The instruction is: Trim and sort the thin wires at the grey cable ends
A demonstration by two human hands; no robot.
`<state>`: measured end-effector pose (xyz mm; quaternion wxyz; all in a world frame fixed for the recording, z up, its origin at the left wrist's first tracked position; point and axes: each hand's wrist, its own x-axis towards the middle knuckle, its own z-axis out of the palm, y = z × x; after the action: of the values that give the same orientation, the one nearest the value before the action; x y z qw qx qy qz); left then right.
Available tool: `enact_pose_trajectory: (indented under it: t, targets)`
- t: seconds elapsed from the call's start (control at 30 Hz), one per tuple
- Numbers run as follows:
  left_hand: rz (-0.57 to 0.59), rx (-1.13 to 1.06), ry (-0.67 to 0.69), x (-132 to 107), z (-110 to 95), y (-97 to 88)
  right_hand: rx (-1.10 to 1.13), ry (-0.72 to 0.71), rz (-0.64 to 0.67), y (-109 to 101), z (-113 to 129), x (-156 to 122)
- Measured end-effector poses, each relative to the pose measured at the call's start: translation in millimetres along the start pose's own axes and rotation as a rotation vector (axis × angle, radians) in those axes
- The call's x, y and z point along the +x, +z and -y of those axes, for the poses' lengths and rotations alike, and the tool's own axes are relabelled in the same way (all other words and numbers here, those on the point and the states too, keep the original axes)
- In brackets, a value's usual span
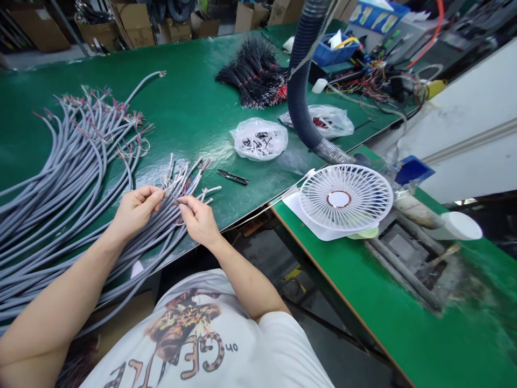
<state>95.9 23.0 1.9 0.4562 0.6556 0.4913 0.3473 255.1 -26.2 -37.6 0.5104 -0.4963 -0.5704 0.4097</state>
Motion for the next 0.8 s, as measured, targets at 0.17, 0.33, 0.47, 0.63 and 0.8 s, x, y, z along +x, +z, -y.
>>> enact_pose_trajectory:
  t: [0.17, 0.33, 0.47, 0.63, 0.8]
  targets:
    - [0.003, 0.008, 0.000, 0.2, 1.1, 0.8, 0.028, 0.005, 0.004, -0.4, 1.6, 0.1]
    - [0.007, 0.015, -0.001, 0.2, 1.3, 1.2, 0.042, 0.029, 0.004, -0.1, 5.0, 0.1]
    - [0.007, 0.044, 0.009, -0.9, 1.1, 2.6, 0.107, 0.052, 0.010, 2.0, 0.9, 1.6]
    - [0.043, 0.086, 0.009, -1.6, 3.5, 7.2, 0.131, 0.028, -0.001, 5.2, -2.9, 7.0]
    - [0.050, 0.161, 0.009, -1.8, 3.7, 11.5, 0.083, -0.021, 0.002, 3.3, 2.6, 7.1]
